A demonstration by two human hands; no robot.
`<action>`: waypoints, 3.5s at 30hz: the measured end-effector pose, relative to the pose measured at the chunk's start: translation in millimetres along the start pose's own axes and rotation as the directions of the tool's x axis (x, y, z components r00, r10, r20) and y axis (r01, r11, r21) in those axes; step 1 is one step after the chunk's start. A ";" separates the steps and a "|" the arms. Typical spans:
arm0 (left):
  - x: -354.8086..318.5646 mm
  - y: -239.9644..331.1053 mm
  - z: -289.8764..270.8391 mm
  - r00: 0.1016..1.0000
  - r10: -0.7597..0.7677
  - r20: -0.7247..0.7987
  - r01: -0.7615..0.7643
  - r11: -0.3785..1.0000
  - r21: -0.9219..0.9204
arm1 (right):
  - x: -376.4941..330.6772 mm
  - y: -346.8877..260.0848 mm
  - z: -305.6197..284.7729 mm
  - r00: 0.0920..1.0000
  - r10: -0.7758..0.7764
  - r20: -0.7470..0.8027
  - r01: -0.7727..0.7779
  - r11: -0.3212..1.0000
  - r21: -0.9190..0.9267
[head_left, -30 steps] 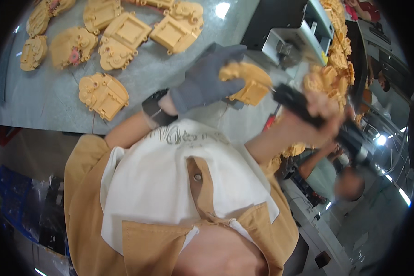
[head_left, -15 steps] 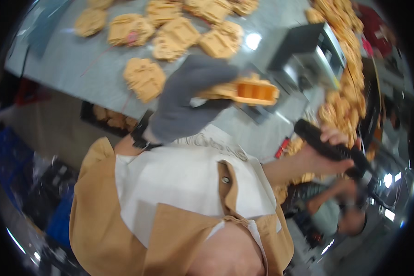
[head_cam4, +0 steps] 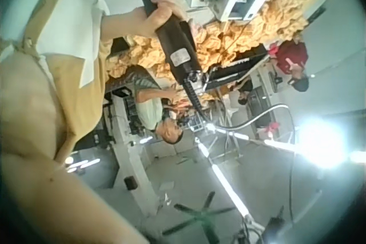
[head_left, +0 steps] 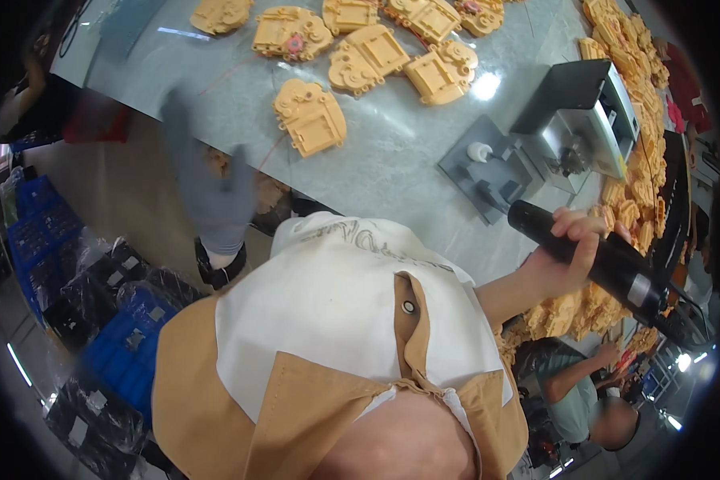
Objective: The person uses a rotary tool to deburr and smooth the edges of yellow plastic housing components. They then insert a white plastic gear into the housing and use a screwdriver to tighten a screw, securing the gear in place.
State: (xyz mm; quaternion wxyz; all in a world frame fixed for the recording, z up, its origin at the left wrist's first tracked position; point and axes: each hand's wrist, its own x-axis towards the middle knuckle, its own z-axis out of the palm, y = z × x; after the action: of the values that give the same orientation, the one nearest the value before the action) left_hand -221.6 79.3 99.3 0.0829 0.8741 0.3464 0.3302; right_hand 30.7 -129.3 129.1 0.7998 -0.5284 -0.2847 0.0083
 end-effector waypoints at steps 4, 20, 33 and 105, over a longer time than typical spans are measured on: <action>19.3 -15.4 58.7 0.743 0.367 0.560 -0.448 0.894 0.009 | 2.5 -2.6 -16.5 0.995 0.041 -0.091 -0.042 0.999 -0.007; 34.5 113.0 96.6 0.782 0.425 0.456 -0.033 0.759 -0.650 | -51.8 -31.4 -98.1 0.843 0.034 -0.536 -0.106 0.989 -0.104; 67.0 196.2 122.4 0.630 0.720 0.292 -0.441 0.641 -0.629 | -28.3 -31.0 -93.9 0.894 -0.128 -0.429 0.107 0.991 -0.075; 14.2 138.5 189.4 0.718 0.592 0.366 -0.086 0.597 -0.797 | 94.9 38.3 -33.7 0.985 -0.125 -0.116 0.081 0.941 -0.327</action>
State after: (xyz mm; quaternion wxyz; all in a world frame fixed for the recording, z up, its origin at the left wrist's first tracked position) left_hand -17.4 1.2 13.0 0.4616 0.8722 -0.0462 0.1551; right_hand 136.8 -110.9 129.5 0.7198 -0.6353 -0.2548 -0.1157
